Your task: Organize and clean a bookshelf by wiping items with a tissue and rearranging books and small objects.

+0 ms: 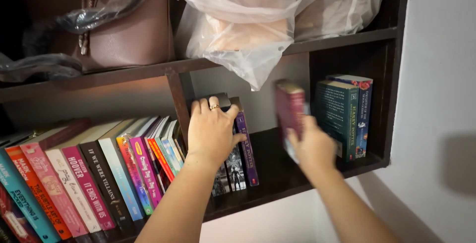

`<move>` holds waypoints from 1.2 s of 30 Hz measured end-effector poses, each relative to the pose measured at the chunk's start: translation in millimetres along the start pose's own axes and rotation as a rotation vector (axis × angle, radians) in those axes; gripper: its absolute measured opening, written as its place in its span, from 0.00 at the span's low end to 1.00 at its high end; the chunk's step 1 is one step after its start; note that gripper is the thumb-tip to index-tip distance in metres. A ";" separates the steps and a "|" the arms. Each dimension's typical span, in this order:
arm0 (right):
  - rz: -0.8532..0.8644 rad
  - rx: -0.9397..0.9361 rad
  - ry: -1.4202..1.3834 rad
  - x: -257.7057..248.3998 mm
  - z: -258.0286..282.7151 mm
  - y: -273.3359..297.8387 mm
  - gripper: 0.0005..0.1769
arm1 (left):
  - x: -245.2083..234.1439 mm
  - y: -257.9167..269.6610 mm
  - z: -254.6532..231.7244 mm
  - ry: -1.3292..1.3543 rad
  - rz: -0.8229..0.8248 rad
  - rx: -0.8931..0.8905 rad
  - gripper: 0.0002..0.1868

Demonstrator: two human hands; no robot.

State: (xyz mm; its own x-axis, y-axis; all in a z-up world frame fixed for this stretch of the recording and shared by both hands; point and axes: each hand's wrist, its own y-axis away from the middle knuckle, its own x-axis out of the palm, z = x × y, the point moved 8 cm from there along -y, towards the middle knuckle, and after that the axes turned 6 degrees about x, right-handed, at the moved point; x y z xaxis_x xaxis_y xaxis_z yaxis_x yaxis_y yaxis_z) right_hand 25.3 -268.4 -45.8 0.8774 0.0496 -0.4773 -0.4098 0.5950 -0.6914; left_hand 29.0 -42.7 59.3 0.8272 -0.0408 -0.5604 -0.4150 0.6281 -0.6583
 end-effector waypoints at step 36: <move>-0.143 0.243 0.018 -8.0 -127.8 -67.1 0.64 | 6.8 5.0 -1.8 0.216 -0.080 -0.187 0.38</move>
State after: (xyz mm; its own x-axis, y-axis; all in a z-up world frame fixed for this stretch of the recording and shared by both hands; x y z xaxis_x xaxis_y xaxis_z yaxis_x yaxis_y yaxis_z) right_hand 13.9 -411.2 -64.9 0.9166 -0.0617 -0.3951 -0.2080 0.7702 -0.6029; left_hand 31.8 -41.2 51.4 0.7685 -0.2619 -0.5838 -0.4307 0.4631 -0.7746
